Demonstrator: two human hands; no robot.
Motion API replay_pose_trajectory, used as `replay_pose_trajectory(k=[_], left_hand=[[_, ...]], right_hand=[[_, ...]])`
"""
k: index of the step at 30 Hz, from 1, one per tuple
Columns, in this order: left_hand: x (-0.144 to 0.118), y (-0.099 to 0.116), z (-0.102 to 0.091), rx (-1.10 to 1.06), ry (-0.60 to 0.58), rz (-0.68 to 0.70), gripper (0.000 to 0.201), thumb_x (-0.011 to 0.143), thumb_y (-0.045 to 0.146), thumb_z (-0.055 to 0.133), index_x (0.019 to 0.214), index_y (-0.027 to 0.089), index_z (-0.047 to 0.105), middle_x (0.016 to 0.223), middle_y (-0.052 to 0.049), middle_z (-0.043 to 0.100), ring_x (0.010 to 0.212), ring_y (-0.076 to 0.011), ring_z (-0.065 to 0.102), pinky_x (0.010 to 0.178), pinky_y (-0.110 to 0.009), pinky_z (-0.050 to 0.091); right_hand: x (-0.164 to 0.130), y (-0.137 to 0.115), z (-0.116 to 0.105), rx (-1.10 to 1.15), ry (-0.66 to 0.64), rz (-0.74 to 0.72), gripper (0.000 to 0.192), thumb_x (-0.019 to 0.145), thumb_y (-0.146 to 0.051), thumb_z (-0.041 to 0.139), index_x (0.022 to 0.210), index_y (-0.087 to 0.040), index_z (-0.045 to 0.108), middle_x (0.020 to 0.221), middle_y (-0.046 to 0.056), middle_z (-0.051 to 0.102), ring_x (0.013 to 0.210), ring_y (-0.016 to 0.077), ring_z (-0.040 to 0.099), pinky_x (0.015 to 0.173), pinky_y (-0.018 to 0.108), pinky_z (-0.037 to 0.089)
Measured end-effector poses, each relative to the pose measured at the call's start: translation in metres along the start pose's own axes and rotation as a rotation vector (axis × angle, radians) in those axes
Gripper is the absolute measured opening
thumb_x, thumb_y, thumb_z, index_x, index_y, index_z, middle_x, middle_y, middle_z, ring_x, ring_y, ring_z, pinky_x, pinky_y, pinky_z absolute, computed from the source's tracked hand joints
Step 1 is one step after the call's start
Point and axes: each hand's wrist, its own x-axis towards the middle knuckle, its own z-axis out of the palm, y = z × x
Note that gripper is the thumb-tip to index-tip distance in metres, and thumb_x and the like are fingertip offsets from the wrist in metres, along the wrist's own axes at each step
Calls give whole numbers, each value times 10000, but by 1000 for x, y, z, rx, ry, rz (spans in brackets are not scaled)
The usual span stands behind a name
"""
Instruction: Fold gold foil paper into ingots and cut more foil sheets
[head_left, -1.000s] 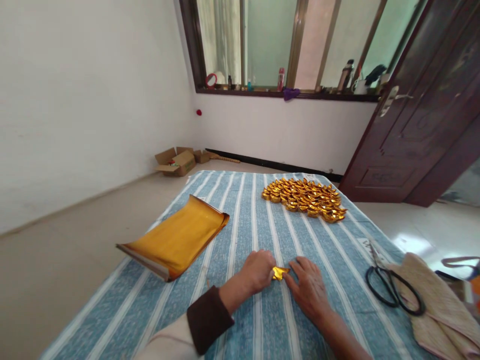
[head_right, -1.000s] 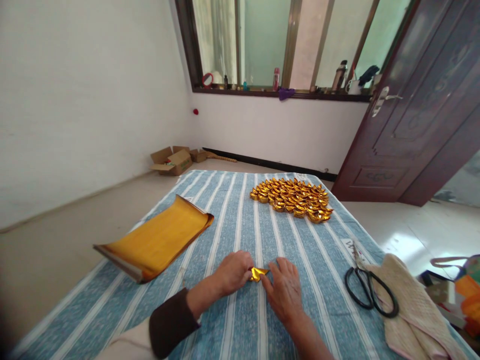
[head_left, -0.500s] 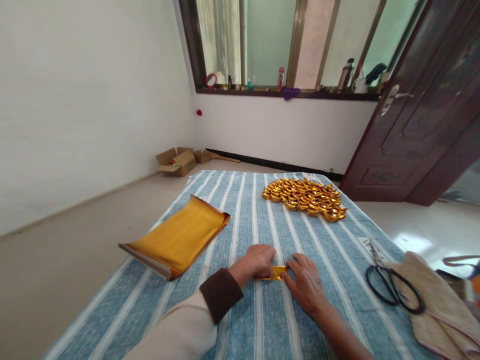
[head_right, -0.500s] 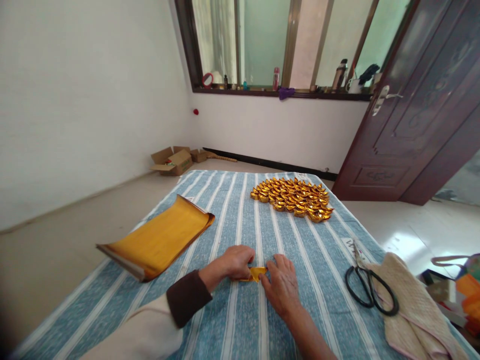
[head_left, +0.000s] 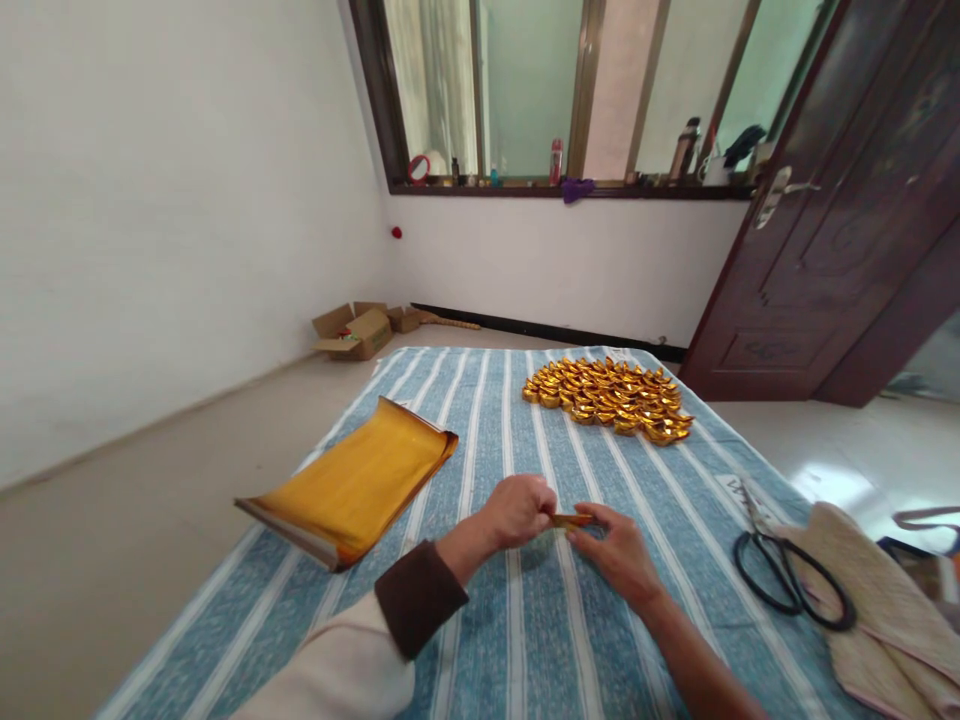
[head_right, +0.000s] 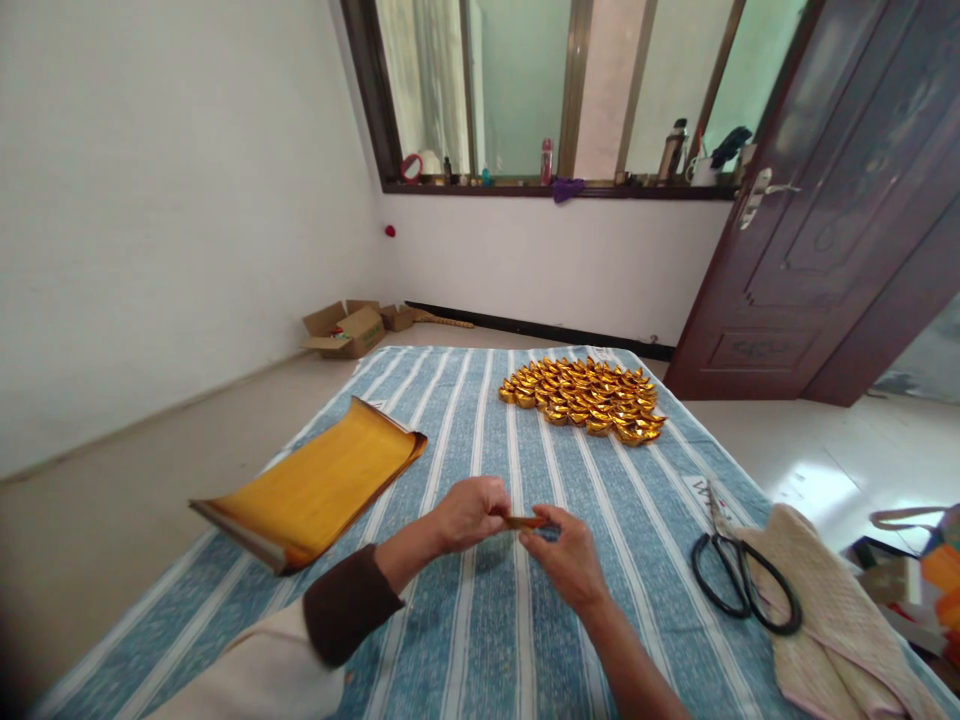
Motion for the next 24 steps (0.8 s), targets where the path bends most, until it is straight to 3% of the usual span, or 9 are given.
replay_pose_trajectory(k=[3,5,8,11,14,17,21,24], left_hand=[[-3,-1,4,72,129,106,105,863,192,583,810,200,672,862,-23,636,884,-188,564,778,-292,396],[-6,-3,12,163,265,204,139,893,198,558,779,183,636,823,-26,614,836,-186,543,758,-305,382],[-9,-9,28,255,457,302,172,922,192,517,772,176,600,785,-26,587,766,-177,510,737,-315,369],[-12,-15,43,255,543,330,190,946,182,466,809,182,597,785,-27,580,745,-175,502,741,-322,372],[-18,-19,54,215,548,354,216,965,179,428,828,181,595,784,-26,591,740,-168,523,732,-313,385],[-28,-22,62,161,494,390,212,967,184,425,825,174,581,774,-22,610,735,-162,553,718,-299,404],[-43,-23,66,23,407,394,132,919,126,450,911,165,576,853,-25,659,786,-159,601,735,-283,438],[-49,-23,65,-97,390,372,195,876,71,447,982,165,581,982,-34,682,914,-160,627,817,-290,449]], right_hand=[[5,-3,2,130,-91,14,301,732,-367,658,951,-169,719,864,60,740,803,240,688,741,348,531],[7,0,7,119,-88,-70,199,773,-337,623,856,-187,724,795,41,731,738,214,678,682,316,522],[7,7,15,-29,66,-344,160,842,-257,558,835,-201,708,795,37,720,743,183,660,704,296,502],[2,8,18,-268,202,-679,208,905,-178,481,834,-191,676,708,40,658,693,167,601,670,293,454],[-5,3,19,-472,194,-903,239,924,-115,456,776,-180,632,621,25,557,640,162,513,629,299,390],[-13,-1,20,-564,122,-1010,255,922,-85,455,725,-178,589,619,21,520,628,161,460,621,312,358],[-19,0,20,-568,-11,-1025,248,923,-82,445,732,-173,573,649,28,528,653,166,454,623,321,353],[-20,3,18,-515,-94,-985,237,924,-78,430,765,-170,581,689,37,546,694,170,477,647,319,379]])
